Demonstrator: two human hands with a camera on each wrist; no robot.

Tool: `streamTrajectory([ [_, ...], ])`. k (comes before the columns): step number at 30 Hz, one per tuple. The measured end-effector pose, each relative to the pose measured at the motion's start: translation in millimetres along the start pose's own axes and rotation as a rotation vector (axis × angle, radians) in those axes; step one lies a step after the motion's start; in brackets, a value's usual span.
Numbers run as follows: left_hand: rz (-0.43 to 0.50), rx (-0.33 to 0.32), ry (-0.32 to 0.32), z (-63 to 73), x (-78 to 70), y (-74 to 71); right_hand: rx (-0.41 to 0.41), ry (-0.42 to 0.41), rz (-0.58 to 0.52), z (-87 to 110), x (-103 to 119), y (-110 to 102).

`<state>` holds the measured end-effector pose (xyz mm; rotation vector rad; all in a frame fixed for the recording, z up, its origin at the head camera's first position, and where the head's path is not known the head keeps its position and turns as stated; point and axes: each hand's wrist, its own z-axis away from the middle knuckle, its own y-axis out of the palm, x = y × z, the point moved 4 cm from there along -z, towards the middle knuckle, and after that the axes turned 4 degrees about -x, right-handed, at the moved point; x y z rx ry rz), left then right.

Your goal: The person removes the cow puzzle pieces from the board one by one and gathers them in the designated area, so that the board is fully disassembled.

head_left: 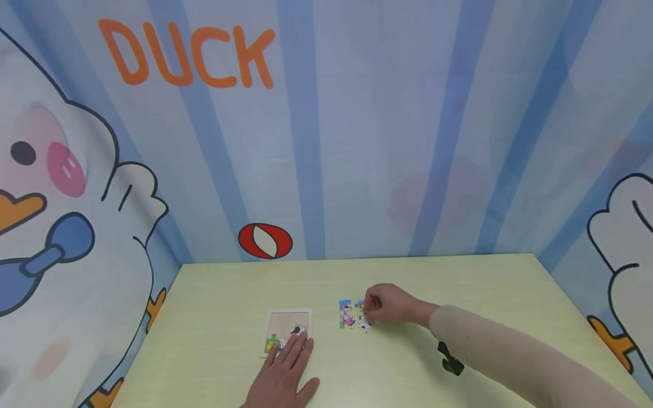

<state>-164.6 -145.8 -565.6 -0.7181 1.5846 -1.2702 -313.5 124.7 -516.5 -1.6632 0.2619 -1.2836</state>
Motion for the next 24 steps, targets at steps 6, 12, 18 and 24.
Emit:
streamTrajectory([
  [6, -0.004, -0.001, 0.004, -0.9, 0.1, 0.3, -0.004, -0.065, 0.070, 4.8, -4, 4],
  [12, -0.003, -0.019, 0.010, -0.8, -0.8, 0.2, 0.005, -0.075, 0.087, 8.1, -6, 8],
  [18, -0.001, -0.034, 0.011, 0.3, -2.0, -1.1, 0.013, -0.101, 0.077, 10.7, -1, 4],
  [24, -0.015, -0.003, 0.005, 0.3, -3.7, -3.9, 0.013, -0.097, 0.069, 5.8, 10, -2],
])
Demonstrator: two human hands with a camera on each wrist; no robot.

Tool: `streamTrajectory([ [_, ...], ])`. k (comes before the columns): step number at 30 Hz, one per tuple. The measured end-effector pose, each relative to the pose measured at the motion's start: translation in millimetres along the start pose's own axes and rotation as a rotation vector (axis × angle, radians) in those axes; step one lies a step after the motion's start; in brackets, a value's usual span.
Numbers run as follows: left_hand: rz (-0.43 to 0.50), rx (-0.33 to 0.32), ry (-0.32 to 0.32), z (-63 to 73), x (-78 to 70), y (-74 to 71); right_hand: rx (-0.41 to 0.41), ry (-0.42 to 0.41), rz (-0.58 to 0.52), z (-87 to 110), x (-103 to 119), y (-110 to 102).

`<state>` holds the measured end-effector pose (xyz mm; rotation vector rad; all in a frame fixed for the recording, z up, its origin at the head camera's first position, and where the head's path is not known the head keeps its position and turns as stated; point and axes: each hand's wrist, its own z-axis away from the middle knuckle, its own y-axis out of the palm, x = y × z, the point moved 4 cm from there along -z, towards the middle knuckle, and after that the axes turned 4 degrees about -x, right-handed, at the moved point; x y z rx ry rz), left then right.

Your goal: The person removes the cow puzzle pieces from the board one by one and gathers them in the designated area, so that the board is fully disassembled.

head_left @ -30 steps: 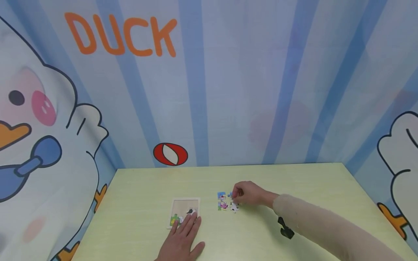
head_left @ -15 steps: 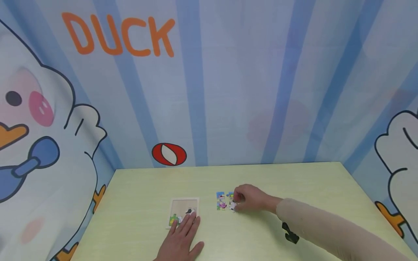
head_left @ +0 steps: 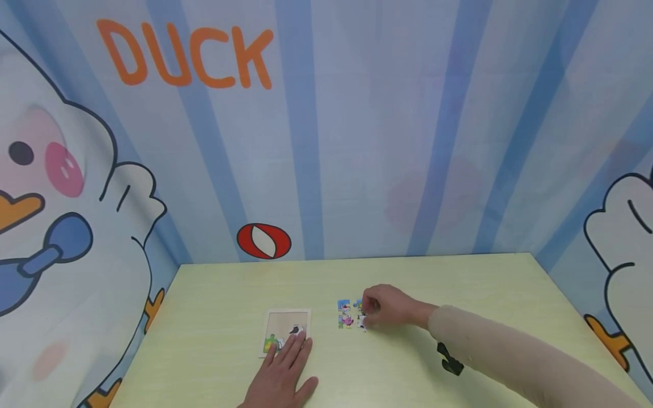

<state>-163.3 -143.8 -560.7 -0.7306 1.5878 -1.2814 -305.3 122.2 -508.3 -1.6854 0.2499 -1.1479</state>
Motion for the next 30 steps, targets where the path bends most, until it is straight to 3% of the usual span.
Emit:
streamTrajectory([
  [6, 0.007, 0.040, -0.023, 0.7, 0.2, -2.6, 0.026, -0.010, -0.046, -18.1, 18, 0],
  [13, 0.027, -0.064, 0.040, -0.5, 3.9, -5.7, 0.046, -0.014, -0.096, -46.2, 42, 11],
  [17, 0.034, -0.078, 0.044, 0.0, 2.5, -8.1, 0.065, -0.013, -0.105, -61.0, 54, 22],
  [23, 0.047, -0.074, 0.057, 3.5, -4.4, -18.3, 0.092, -0.058, -0.088, -77.3, 71, 36],
  [30, 0.005, -0.033, 0.039, 5.8, 2.3, -25.0, 0.125, -0.077, -0.088, -87.6, 83, 47],
])
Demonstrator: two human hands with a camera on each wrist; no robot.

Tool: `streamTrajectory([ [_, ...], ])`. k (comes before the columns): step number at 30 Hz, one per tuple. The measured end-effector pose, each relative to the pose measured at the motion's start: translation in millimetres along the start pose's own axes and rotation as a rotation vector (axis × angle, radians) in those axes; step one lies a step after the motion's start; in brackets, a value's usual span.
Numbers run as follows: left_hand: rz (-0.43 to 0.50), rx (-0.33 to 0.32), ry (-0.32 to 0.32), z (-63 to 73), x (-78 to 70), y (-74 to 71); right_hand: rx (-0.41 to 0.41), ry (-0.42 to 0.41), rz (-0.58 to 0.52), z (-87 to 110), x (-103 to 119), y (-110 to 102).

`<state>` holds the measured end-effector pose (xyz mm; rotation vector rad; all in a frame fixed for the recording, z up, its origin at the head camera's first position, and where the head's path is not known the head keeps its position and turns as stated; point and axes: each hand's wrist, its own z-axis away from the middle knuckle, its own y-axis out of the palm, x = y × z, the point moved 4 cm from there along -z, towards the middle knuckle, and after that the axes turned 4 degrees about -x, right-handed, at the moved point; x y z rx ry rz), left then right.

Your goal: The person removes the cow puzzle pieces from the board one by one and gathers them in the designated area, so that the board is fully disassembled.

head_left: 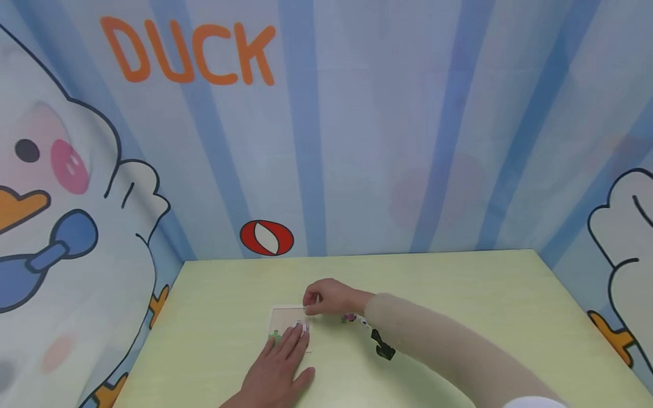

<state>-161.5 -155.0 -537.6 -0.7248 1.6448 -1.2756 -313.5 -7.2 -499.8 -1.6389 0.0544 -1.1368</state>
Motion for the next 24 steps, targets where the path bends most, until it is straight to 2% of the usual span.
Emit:
streamTrajectory([
  [5, -0.016, 0.071, -0.002, 3.2, 10.0, -3.9, 0.023, -0.003, 0.015, -10.2, 2, 12],
  [9, -0.053, 0.109, 0.034, 3.5, 15.3, -3.3, 0.033, 0.015, 0.033, -11.4, 4, 16],
  [14, -0.082, 0.132, 0.074, 4.6, 17.9, -1.7, 0.049, -0.001, 0.086, -11.2, 8, 19],
  [19, -0.089, 0.163, 0.061, 4.1, 22.4, 2.8, 0.046, -0.004, 0.090, -11.6, 11, 19],
  [24, -0.077, 0.175, 0.044, 4.5, 24.3, 5.5, 0.051, 0.028, 0.060, -11.9, 10, 19],
])
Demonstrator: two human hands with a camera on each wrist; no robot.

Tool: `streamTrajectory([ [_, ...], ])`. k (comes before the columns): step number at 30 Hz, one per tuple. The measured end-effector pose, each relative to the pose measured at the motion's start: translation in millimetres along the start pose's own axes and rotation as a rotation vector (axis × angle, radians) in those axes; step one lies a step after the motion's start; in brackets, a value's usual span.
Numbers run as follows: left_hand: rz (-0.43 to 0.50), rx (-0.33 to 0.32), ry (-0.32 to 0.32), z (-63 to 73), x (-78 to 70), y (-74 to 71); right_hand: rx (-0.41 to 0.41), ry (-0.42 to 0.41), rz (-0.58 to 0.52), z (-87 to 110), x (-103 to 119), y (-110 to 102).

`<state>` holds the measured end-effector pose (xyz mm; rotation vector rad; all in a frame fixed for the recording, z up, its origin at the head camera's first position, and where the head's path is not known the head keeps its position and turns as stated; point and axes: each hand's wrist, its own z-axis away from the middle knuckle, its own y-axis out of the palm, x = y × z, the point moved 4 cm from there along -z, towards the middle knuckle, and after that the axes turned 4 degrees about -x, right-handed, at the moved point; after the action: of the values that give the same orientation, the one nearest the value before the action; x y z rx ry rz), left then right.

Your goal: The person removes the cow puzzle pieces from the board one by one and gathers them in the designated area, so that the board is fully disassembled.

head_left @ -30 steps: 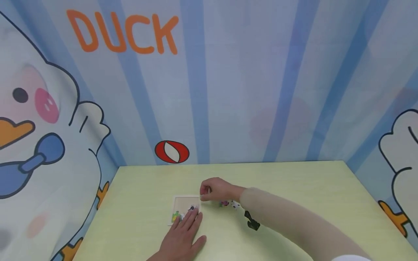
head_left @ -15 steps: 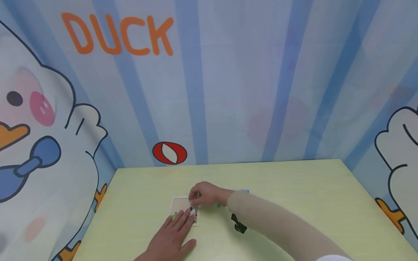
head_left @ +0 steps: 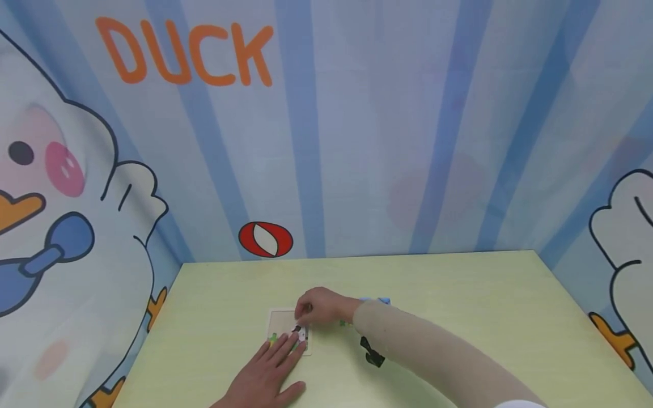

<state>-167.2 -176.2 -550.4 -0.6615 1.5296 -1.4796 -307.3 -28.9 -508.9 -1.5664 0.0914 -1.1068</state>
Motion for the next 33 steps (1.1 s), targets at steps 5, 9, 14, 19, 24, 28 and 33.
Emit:
streamTrajectory([
  [5, 0.011, -0.001, -0.006, 0.4, -0.6, 2.0, 0.014, 0.027, -0.027, -0.1, -4, 2],
  [9, -0.002, -0.006, -0.006, 0.1, 0.3, 3.7, 0.023, 0.041, -0.055, -0.5, -9, 5],
  [14, -0.010, -0.017, -0.003, -0.1, 1.2, 5.0, 0.019, 0.055, -0.100, 0.0, -12, 7],
  [19, 0.014, -0.004, 0.002, 1.3, 0.0, 2.4, 0.015, 0.072, -0.132, 0.8, -13, 7],
  [24, -0.021, -0.005, -0.023, 2.1, -0.8, 0.4, 0.023, 0.060, -0.112, -0.1, -11, 7],
  [28, -0.023, -0.027, -0.060, 2.9, -2.1, 0.5, 0.031, 0.038, -0.086, -1.3, -8, 5],
  [33, 0.006, -0.021, -0.088, 3.2, -4.4, 4.3, 0.019, 0.055, -0.102, 0.8, -7, 5],
])
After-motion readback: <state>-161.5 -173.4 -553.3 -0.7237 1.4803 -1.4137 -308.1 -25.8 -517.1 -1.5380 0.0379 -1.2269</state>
